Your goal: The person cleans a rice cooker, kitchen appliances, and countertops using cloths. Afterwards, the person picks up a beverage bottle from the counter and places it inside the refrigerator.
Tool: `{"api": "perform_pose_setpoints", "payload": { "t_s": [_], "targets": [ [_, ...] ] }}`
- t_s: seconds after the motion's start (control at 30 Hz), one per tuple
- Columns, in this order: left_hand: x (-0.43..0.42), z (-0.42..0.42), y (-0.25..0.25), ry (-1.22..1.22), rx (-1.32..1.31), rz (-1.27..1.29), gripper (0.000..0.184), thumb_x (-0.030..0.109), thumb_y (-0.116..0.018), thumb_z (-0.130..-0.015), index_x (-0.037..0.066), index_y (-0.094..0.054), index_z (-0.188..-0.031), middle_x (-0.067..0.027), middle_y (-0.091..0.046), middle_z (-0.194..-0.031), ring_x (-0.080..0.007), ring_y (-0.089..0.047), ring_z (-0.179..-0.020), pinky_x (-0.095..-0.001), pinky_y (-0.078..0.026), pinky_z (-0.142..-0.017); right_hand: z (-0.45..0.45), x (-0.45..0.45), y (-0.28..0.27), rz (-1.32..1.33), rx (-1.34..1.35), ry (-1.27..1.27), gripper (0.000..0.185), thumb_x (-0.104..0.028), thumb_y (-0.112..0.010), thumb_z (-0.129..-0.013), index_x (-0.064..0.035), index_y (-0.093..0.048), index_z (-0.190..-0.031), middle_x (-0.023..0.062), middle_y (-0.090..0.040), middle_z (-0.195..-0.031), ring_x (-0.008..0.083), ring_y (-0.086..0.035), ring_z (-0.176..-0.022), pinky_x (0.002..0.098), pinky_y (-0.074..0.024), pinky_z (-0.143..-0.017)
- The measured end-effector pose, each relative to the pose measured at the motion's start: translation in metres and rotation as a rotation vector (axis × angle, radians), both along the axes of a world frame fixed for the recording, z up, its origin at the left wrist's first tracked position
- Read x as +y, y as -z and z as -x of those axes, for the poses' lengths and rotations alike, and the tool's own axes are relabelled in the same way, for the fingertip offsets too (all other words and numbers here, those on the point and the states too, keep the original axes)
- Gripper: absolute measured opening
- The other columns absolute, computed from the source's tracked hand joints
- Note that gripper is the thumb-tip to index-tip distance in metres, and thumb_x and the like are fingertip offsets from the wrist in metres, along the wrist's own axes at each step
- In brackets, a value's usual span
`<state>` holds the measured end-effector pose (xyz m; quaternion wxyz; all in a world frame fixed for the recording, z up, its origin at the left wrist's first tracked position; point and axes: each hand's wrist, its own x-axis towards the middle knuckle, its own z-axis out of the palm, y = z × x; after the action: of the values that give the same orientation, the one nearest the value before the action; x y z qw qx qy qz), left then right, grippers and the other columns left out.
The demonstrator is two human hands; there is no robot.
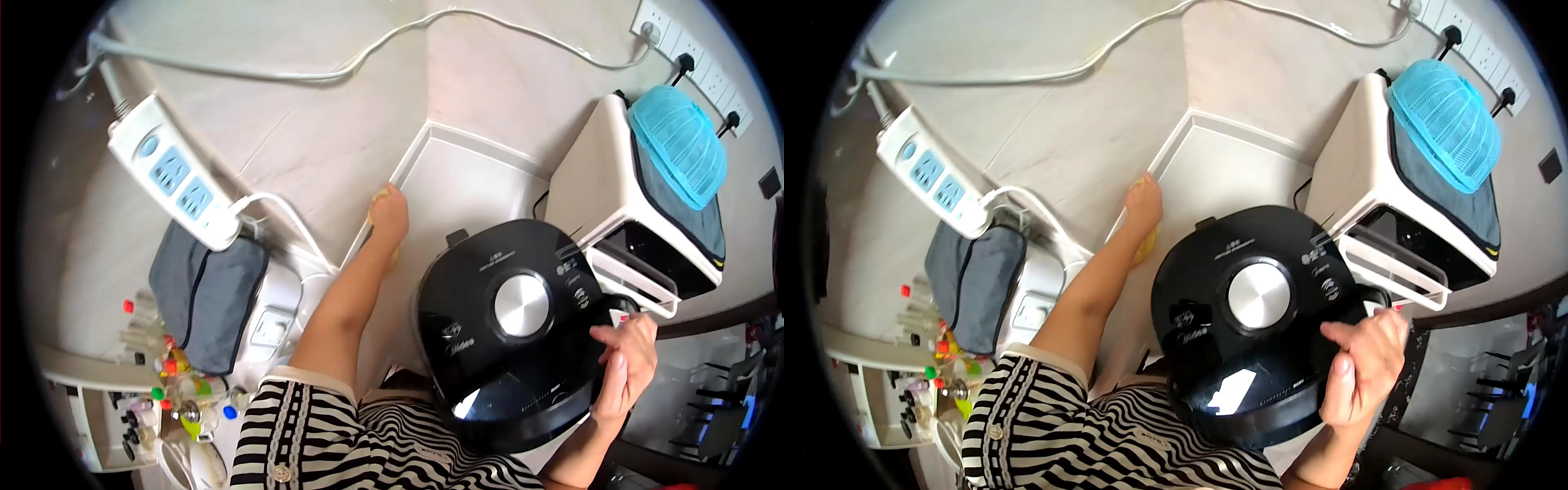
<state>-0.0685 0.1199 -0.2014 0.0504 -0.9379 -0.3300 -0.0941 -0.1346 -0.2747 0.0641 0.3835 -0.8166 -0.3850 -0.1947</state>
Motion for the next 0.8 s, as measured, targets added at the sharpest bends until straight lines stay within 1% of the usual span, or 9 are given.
{"api": "perform_pose_setpoints", "payload": {
  "t_s": [0.17, 0.23, 0.33, 0.43, 0.47, 0.57, 0.6, 0.7, 0.8],
  "targets": [
    [0.043, -0.120, 0.010, 0.109, -0.113, 0.006, 0.036, 0.010, -0.053, -0.085, -0.005, -0.050, -0.118, -0.0139, -0.065, -0.080, -0.0260, -0.065, -0.071, -0.0347, -0.055, -0.060, 0.001, 0.010, 0.000, -0.035, 0.032, 0.105, 0.047, -0.041, -0.043, -0.083, -0.0015, -0.063, -0.067, 0.0012, -0.038, -0.048, 0.0168, -0.041, -0.051, 0.0398, -0.0364, -0.077],
    [0.055, -0.151, 0.005, 0.265, -0.072, -0.115, 0.036, 0.010, -0.050, -0.087, -0.003, -0.049, -0.120, -0.0142, -0.065, -0.090, -0.0259, -0.064, -0.082, -0.0350, -0.054, -0.068, 0.000, 0.009, -0.003, -0.005, 0.051, 0.104, 0.050, -0.044, -0.042, -0.083, -0.0018, -0.063, -0.066, 0.0011, -0.039, -0.048, 0.0168, -0.041, -0.051, 0.0405, -0.0359, -0.076],
    [0.066, -0.178, 0.010, 0.344, -0.161, -0.064, 0.035, 0.010, -0.049, -0.086, -0.002, -0.050, -0.118, -0.0145, -0.061, -0.104, -0.0264, -0.058, -0.100, -0.0365, -0.047, -0.087, -0.002, 0.007, 0.002, -0.003, 0.053, 0.114, 0.056, -0.047, -0.038, -0.087, -0.0012, -0.058, -0.062, 0.0015, -0.039, -0.048, 0.0160, -0.039, -0.051, 0.0428, -0.0336, -0.081],
    [0.069, -0.184, 0.061, 0.509, -0.125, -0.260, 0.037, 0.008, -0.050, -0.082, -0.002, -0.051, -0.118, -0.0136, -0.058, -0.111, -0.0277, -0.050, -0.111, -0.0359, -0.034, -0.100, 0.001, 0.009, 0.004, -0.013, 0.063, 0.163, 0.059, -0.049, -0.035, -0.089, -0.0026, -0.056, -0.060, 0.0011, -0.038, -0.048, 0.0154, -0.038, -0.051, 0.0435, -0.0315, -0.084],
    [0.068, -0.187, 0.076, 0.513, -0.266, -0.100, 0.038, 0.006, -0.051, -0.079, -0.002, -0.052, -0.117, -0.0138, -0.056, -0.113, -0.0273, -0.047, -0.115, -0.0363, -0.028, -0.103, 0.001, 0.005, 0.004, 0.005, 0.073, 0.157, 0.058, -0.049, -0.036, -0.089, -0.0026, -0.056, -0.061, 0.0015, -0.039, -0.049, 0.0154, -0.038, -0.052, 0.0436, -0.0309, -0.084],
    [0.063, -0.175, 0.062, 0.567, -0.316, 0.061, 0.039, 0.005, -0.054, -0.076, -0.002, -0.054, -0.115, -0.0140, -0.056, -0.113, -0.0258, -0.046, -0.115, -0.0367, -0.030, -0.103, 0.005, 0.006, 0.004, 0.026, 0.108, 0.160, 0.056, -0.048, -0.037, -0.090, -0.0026, -0.056, -0.063, 0.0024, -0.041, -0.053, 0.0157, -0.039, -0.055, 0.0441, -0.0300, -0.085],
    [0.062, -0.172, 0.066, 0.574, -0.382, 0.081, 0.040, 0.004, -0.055, -0.075, 0.003, -0.056, -0.115, -0.0111, -0.056, -0.113, -0.0257, -0.046, -0.114, -0.0411, -0.032, -0.099, 0.005, 0.006, 0.003, 0.022, 0.108, 0.160, 0.055, -0.047, -0.037, -0.090, -0.0026, -0.056, -0.064, 0.0027, -0.041, -0.054, 0.0159, -0.039, -0.056, 0.0443, -0.0298, -0.086],
    [0.034, -0.144, 0.072, 0.363, -0.492, 0.286, 0.039, 0.003, -0.055, -0.074, 0.011, -0.060, -0.113, -0.0055, -0.058, -0.113, -0.0261, -0.047, -0.112, -0.0443, -0.034, -0.094, 0.003, 0.003, 0.002, 0.043, 0.107, 0.112, 0.053, -0.046, -0.036, -0.090, -0.0030, -0.056, -0.067, 0.0028, -0.043, -0.055, 0.0166, -0.040, -0.057, 0.0451, -0.0295, -0.087],
    [0.011, -0.103, 0.074, 0.342, -0.512, 0.403, 0.037, 0.004, -0.054, -0.076, 0.017, -0.063, -0.109, -0.0009, -0.057, -0.114, -0.0255, -0.047, -0.112, -0.0456, -0.036, -0.091, 0.001, -0.003, 0.002, 0.068, 0.082, 0.061, 0.053, -0.045, -0.034, -0.091, -0.0029, -0.057, -0.069, 0.0037, -0.042, -0.055, 0.0173, -0.040, -0.056, 0.0461, -0.0303, -0.087]
  ]
}}
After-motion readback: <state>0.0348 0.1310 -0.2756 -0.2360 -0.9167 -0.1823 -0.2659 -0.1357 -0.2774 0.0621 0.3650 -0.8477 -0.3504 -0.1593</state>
